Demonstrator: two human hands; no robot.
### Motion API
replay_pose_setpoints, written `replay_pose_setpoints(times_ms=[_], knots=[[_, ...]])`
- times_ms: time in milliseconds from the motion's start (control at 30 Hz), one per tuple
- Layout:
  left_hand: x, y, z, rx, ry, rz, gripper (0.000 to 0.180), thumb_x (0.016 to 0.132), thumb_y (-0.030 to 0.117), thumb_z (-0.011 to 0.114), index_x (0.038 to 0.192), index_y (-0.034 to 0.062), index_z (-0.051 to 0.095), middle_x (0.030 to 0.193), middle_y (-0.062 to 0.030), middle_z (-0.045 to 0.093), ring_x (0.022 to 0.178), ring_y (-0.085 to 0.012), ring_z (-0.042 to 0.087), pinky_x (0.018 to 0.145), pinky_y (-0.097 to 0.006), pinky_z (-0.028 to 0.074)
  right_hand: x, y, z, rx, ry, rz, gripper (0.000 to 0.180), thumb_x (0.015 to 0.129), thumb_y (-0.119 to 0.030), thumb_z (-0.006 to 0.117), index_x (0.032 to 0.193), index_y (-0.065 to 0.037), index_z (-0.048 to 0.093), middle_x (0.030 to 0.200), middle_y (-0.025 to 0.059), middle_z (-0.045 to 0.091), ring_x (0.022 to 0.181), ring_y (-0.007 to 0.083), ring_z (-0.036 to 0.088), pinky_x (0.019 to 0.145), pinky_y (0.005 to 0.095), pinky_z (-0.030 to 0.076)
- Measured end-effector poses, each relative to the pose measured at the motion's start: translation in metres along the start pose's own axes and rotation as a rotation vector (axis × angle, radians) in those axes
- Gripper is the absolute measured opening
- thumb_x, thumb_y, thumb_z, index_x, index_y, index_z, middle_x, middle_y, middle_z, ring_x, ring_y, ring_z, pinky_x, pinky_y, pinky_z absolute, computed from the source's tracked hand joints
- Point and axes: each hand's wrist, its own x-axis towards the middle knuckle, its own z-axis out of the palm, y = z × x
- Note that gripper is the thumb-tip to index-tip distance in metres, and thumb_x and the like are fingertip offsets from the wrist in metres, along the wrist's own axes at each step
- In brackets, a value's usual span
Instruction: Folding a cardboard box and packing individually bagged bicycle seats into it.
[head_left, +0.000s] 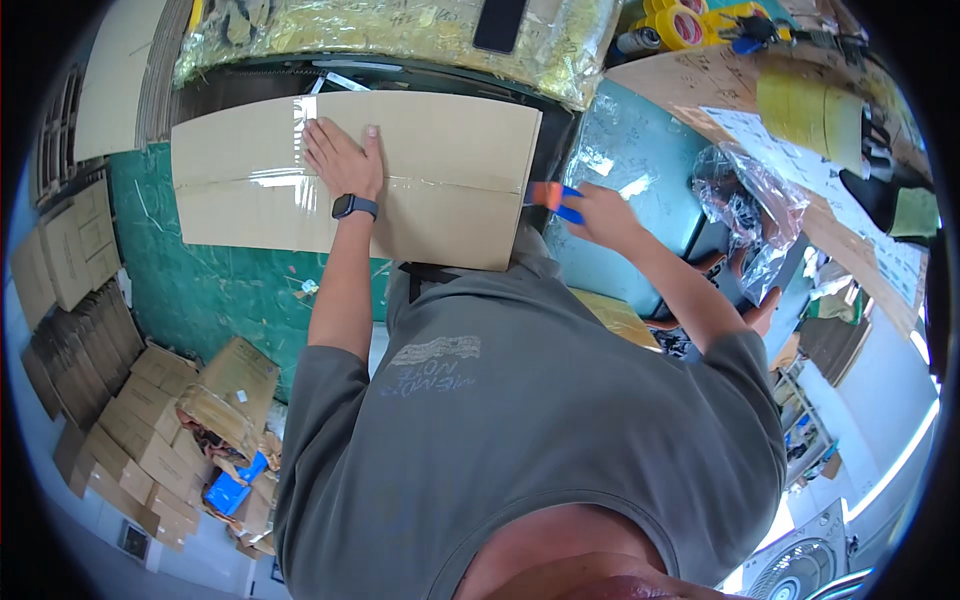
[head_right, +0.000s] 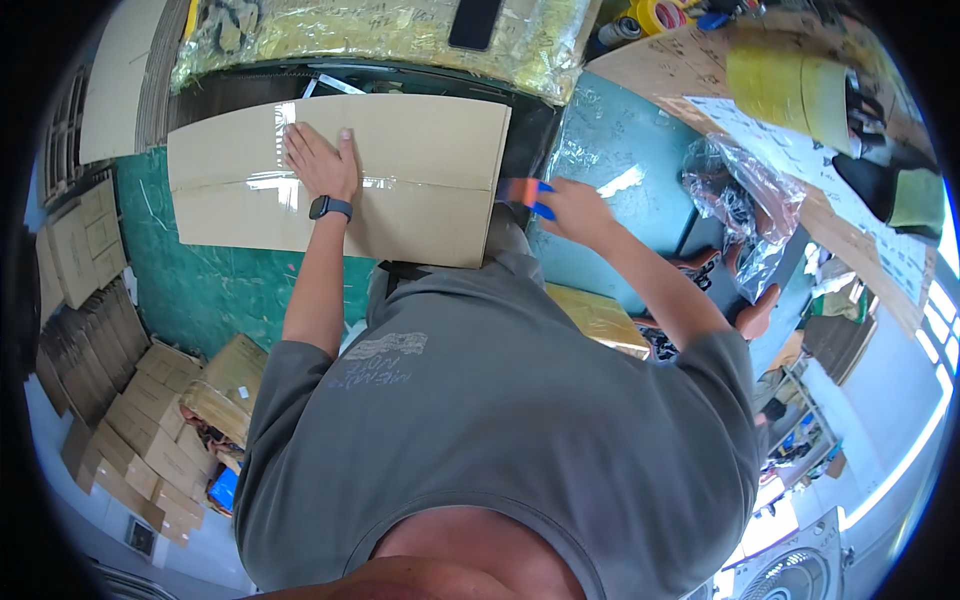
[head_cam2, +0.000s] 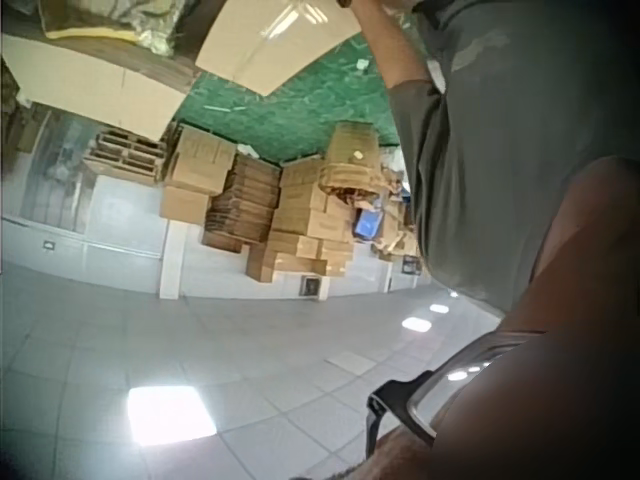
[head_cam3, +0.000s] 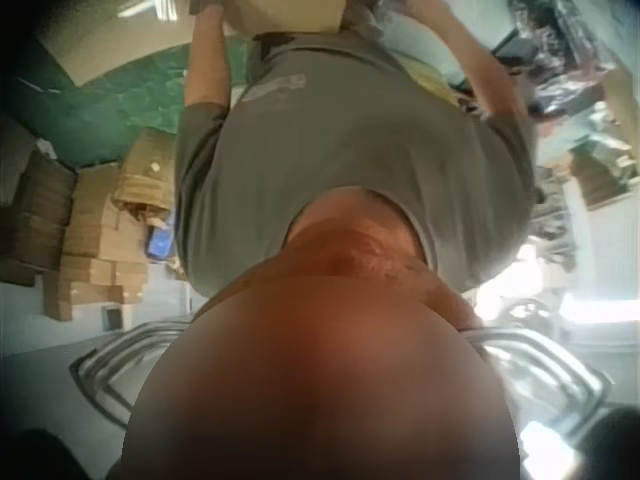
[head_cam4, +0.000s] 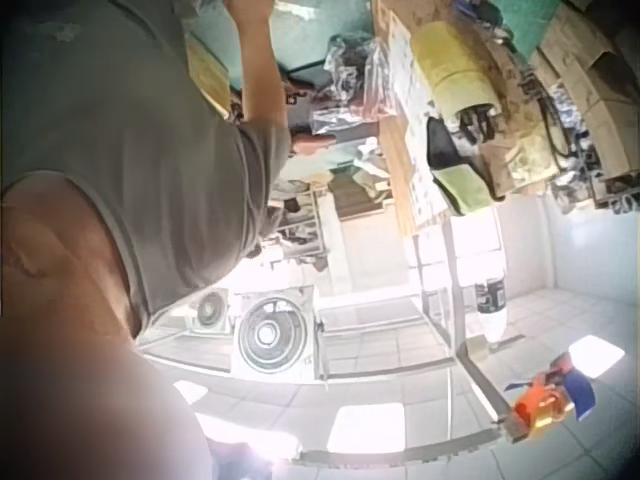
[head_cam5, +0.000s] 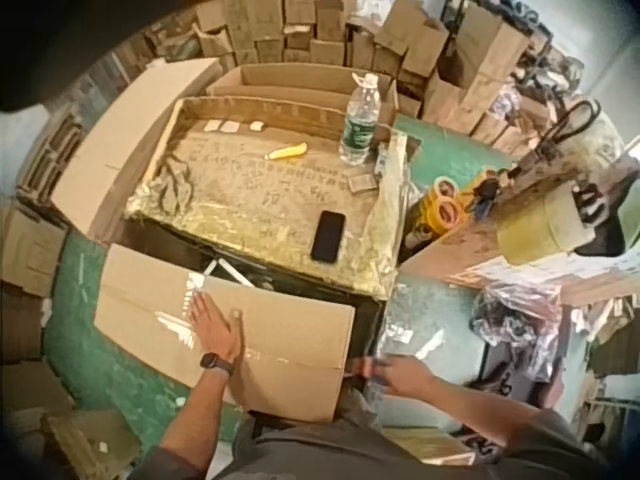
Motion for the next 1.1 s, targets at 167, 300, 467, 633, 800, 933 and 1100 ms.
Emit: replay_pose_setpoints(times_ms=[167, 300, 467, 633, 800, 933, 1100], knots=[[0.015, 0.003, -0.007, 0.027, -0.03, 0.024, 0.101, 0.108, 0.062, 0.059, 0.172, -0.0095, 0.029, 0.181, -0.0322, 0.024, 0.171, -0.0468, 0.017, 0.138, -0.061, 0.011, 0.096, 0.018, 0.102, -0.108, -0.095, 0.112, 0.035, 0.081, -0.03, 0.087, 0.112, -0.013, 0.082, 0.111, 0.0172, 0.075, 0.101, 0.0395, 0.077, 0.083, 0.0517, 0.066], [0.005, -0.027, -0.032, -0.277, -0.043, -0.077, 0.09, 0.112, 0.049, 0.059, 0.173, -0.0091, 0.027, 0.182, -0.0316, 0.023, 0.171, -0.046, 0.017, 0.139, -0.056, 0.013, 0.119, 0.003, 0.032, -0.019, 0.25, 0.326, 0.051, 0.084, -0.038, 0.089, 0.126, -0.012, 0.076, 0.111, 0.0192, 0.075, 0.107, 0.04, 0.076, 0.092, 0.0518, 0.064], [0.01, -0.071, -0.071, -0.635, 0.081, -0.189, 0.085, 0.115, 0.043, 0.056, 0.174, -0.0098, 0.023, 0.183, -0.0314, 0.02, 0.171, -0.0455, 0.016, 0.14, -0.051, 0.013, 0.204, 0.059, -0.071, -0.221, 0.728, 0.216, 0.062, 0.097, -0.01, 0.073, 0.156, -0.007, 0.055, 0.131, 0.0198, 0.068, 0.126, 0.0427, 0.064, 0.109, 0.0514, 0.053], [0.081, -0.176, -0.056, -0.356, 0.009, -0.153, 0.089, 0.114, 0.05, 0.057, 0.171, -0.0127, 0.028, 0.179, -0.0342, 0.027, 0.17, -0.0458, 0.021, 0.14, -0.052, 0.014, 0.209, 0.097, -0.048, -0.111, 0.796, 0.329, 0.054, 0.1, -0.009, 0.064, 0.153, -0.003, 0.059, 0.143, 0.0257, 0.069, 0.14, 0.0446, 0.061, 0.119, 0.0524, 0.049], [0.148, -0.393, -0.126, 0.037, -0.008, -0.587, 0.105, 0.106, 0.075, 0.05, 0.164, -0.0129, 0.043, 0.175, -0.032, 0.039, 0.166, -0.0454, 0.031, 0.137, -0.052, 0.023, 0.15, -0.088, 0.029, 0.557, 0.967, 0.792, 0.072, 0.11, -0.054, 0.06, 0.152, 0.004, 0.059, 0.141, 0.0365, 0.068, 0.136, 0.0523, 0.063, 0.116, 0.0525, 0.05], [0.22, -0.509, -0.149, -0.264, -0.266, -0.466, 0.107, 0.1, 0.087, 0.048, 0.13, -0.0137, 0.071, 0.137, -0.037, 0.07, 0.133, -0.0508, 0.065, 0.116, -0.054, 0.048, 0.118, -0.184, 0.102, 0.63, 0.829, 1.011, 0.089, 0.107, -0.073, 0.051, 0.148, 0.006, 0.064, 0.141, 0.0405, 0.066, 0.133, 0.0547, 0.065, 0.116, 0.0551, 0.05], [0.233, -0.559, -0.281, -0.436, -0.177, -0.183, 0.082, 0.106, 0.07, 0.059, 0.116, -0.0087, 0.079, 0.117, -0.0313, 0.078, 0.112, -0.0445, 0.073, 0.103, -0.05, 0.054, 0.045, -0.359, -0.019, 0.413, 1.075, 1.087, 0.081, 0.111, -0.067, 0.05, 0.147, 0.003, 0.067, 0.137, 0.0365, 0.071, 0.132, 0.0538, 0.066, 0.115, 0.0549, 0.051]])
